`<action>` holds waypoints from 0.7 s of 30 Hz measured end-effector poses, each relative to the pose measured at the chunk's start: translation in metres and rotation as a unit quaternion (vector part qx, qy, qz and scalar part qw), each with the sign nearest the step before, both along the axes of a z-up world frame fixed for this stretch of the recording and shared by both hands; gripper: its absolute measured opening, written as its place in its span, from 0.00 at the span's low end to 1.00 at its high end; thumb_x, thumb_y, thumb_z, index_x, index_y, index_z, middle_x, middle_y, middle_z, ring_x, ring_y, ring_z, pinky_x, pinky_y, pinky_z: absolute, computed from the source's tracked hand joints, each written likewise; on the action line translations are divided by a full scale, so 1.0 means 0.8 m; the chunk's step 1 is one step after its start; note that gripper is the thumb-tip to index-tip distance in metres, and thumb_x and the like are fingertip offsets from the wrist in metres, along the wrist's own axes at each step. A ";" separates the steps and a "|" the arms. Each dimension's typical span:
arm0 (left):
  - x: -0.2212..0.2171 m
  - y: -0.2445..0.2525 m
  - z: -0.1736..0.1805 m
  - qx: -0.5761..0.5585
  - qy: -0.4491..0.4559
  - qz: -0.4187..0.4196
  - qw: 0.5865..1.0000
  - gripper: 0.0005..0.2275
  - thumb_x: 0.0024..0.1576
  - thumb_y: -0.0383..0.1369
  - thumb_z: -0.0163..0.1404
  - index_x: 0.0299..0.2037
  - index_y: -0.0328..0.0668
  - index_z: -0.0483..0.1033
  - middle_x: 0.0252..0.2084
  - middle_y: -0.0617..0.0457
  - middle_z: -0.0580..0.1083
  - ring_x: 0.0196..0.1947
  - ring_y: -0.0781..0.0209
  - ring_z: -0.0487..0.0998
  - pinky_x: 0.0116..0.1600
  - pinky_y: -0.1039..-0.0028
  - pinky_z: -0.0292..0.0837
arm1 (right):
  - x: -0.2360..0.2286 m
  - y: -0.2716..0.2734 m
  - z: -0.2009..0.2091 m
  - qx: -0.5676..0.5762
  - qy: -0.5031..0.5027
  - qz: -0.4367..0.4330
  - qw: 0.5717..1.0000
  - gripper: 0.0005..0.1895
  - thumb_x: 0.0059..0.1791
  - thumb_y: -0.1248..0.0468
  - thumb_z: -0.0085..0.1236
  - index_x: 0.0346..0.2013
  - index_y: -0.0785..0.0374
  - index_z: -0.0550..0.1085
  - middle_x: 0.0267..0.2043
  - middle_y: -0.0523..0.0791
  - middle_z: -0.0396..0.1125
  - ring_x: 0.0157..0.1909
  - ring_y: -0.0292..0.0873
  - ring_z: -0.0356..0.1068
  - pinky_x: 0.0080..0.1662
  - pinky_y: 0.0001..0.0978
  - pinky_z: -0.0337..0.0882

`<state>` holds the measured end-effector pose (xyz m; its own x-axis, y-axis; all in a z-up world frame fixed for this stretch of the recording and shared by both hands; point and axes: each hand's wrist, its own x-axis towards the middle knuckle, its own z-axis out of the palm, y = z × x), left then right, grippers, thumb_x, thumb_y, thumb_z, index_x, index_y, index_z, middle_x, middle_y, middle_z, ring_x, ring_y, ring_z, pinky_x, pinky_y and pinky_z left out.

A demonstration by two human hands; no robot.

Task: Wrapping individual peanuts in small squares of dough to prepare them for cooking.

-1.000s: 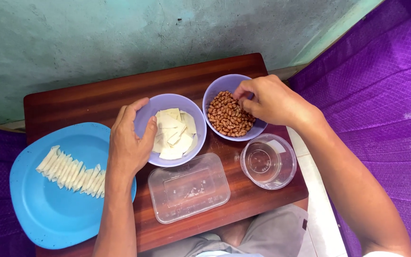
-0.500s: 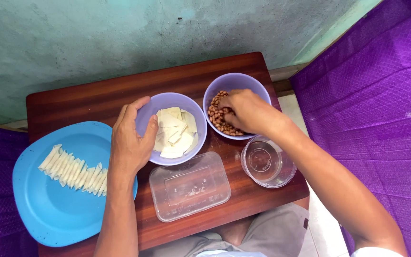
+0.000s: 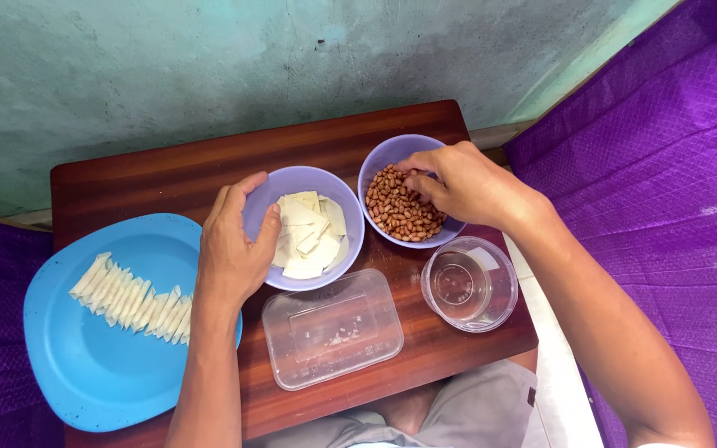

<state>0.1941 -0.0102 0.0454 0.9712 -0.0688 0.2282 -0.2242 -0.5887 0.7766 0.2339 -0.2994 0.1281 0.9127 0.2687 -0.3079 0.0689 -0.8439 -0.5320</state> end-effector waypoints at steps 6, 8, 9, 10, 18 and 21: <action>0.000 0.000 0.000 -0.001 0.011 0.004 1.000 0.18 0.61 0.32 0.50 0.60 0.37 0.72 0.47 0.40 0.73 0.49 0.40 0.77 0.53 0.57 0.71 | 0.002 0.015 -0.035 -0.077 0.008 0.099 0.992 0.31 0.46 0.57 0.66 0.64 0.54 0.72 0.64 0.60 0.64 0.62 0.70 0.66 0.57 0.63 0.72; 0.001 0.001 -0.002 -0.001 0.011 0.006 1.000 0.18 0.61 0.33 0.50 0.60 0.37 0.72 0.47 0.40 0.73 0.49 0.40 0.77 0.54 0.57 0.71 | 0.008 0.011 -0.088 -0.139 -0.036 0.115 0.983 0.28 0.46 0.56 0.66 0.62 0.53 0.73 0.61 0.58 0.64 0.59 0.69 0.67 0.53 0.60 0.75; 0.002 0.001 -0.003 0.000 0.012 0.006 1.000 0.18 0.61 0.33 0.50 0.60 0.37 0.73 0.47 0.40 0.73 0.50 0.40 0.77 0.54 0.57 0.71 | 0.010 0.009 -0.115 -0.199 -0.079 0.127 0.968 0.26 0.46 0.55 0.67 0.59 0.52 0.74 0.58 0.55 0.65 0.56 0.68 0.69 0.50 0.57 0.78; 0.001 0.001 -0.003 0.001 0.011 0.006 1.000 0.18 0.61 0.33 0.50 0.60 0.37 0.73 0.47 0.40 0.73 0.50 0.40 0.77 0.54 0.57 0.71 | 0.015 0.007 -0.121 -0.198 -0.079 0.127 0.969 0.26 0.46 0.55 0.67 0.59 0.52 0.74 0.58 0.55 0.65 0.56 0.68 0.69 0.50 0.57 0.78; 0.001 0.002 -0.005 -0.005 0.013 0.003 1.000 0.18 0.61 0.33 0.49 0.61 0.38 0.72 0.48 0.40 0.73 0.51 0.39 0.76 0.55 0.56 0.71 | 0.014 -0.002 -0.031 -0.032 -0.062 0.042 0.997 0.12 0.46 0.67 0.57 0.42 0.56 0.81 0.41 0.53 0.76 0.45 0.60 0.77 0.48 0.49 0.76; 0.001 0.002 -0.004 -0.004 0.014 0.004 1.000 0.18 0.61 0.33 0.49 0.61 0.39 0.72 0.48 0.41 0.73 0.51 0.40 0.77 0.55 0.57 0.71 | 0.008 -0.002 -0.010 -0.010 -0.017 0.032 0.999 0.16 0.45 0.68 0.57 0.48 0.59 0.80 0.46 0.56 0.75 0.47 0.60 0.77 0.49 0.53 0.77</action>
<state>0.1951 -0.0087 0.0420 0.9775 -0.0604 0.2020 -0.1987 -0.5843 0.7869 0.2402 -0.3006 0.1199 0.9042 0.3202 -0.2825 0.1404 -0.8477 -0.5115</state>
